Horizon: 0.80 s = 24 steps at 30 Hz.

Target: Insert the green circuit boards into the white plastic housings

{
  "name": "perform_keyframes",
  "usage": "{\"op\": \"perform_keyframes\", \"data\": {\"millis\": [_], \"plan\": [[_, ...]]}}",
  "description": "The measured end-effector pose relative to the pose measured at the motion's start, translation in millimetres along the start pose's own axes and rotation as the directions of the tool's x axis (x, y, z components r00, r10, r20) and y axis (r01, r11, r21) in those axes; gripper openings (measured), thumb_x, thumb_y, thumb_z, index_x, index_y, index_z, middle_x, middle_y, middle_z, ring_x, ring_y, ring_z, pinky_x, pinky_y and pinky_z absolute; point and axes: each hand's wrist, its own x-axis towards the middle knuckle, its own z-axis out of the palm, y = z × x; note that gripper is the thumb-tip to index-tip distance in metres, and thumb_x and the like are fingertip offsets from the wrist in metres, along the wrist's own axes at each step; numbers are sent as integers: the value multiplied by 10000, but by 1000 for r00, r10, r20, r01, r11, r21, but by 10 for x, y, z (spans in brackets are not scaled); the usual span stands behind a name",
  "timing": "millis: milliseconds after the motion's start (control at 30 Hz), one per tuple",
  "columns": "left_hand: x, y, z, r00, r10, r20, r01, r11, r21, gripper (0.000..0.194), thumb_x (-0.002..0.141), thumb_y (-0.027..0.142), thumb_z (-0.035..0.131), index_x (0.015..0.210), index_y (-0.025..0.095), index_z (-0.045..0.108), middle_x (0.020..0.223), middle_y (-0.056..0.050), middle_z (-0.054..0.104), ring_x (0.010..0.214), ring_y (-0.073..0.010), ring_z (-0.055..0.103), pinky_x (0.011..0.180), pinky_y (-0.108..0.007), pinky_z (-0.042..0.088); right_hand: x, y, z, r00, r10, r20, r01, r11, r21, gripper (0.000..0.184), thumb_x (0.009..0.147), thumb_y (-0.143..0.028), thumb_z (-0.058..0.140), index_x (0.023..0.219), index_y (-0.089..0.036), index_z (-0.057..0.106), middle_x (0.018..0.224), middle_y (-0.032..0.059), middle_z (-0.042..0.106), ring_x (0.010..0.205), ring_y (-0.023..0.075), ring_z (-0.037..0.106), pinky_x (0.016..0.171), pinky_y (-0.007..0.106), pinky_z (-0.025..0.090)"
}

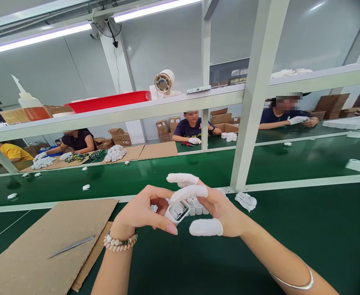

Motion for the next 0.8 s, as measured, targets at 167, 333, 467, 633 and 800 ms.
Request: {"op": "perform_keyframes", "data": {"millis": [167,333,467,633,800], "plan": [[-36,24,-10,1000,4,5,-3,997,-72,634,478,473,884,949,78,731,685,-56,631,555,-118,495,485,-221,380,2,44,-10,975,-221,-34,192,906,-376,403,824,-325,696,1215,-282,611,1505,83,259,1360,310,333,1076,493,357],[-28,55,-2,1000,3,-26,-6,996,-91,628,460,470,888,922,71,739,716,-79,649,572,-132,516,484,-229,394,70,92,1,897,-440,35,368,702,-610,419,865,-349,625,1276,-284,575,1426,107,365,1346,330,342,1104,562,266],[-30,64,3,999,2,-33,-6,993,-115,646,447,468,892,929,66,739,742,-94,656,591,-146,531,491,-234,398,82,133,5,871,-490,39,408,675,-614,440,877,-357,591,1311,-299,541,1395,104,387,1307,322,393,1083,550,308],[-36,57,15,999,7,-34,-11,991,-132,602,450,422,903,911,72,736,698,-79,654,585,-147,539,500,-233,399,61,169,22,894,-447,23,401,778,-484,447,866,-323,606,1306,-298,538,1415,109,329,1289,318,412,1031,506,400],[-27,56,20,997,-12,-73,1,990,-142,587,436,393,913,897,75,737,701,-77,669,597,-155,564,515,-235,413,49,186,24,922,-386,35,358,815,-456,447,838,-279,627,1280,-287,560,1414,108,324,1327,329,363,1069,542,352]]}}
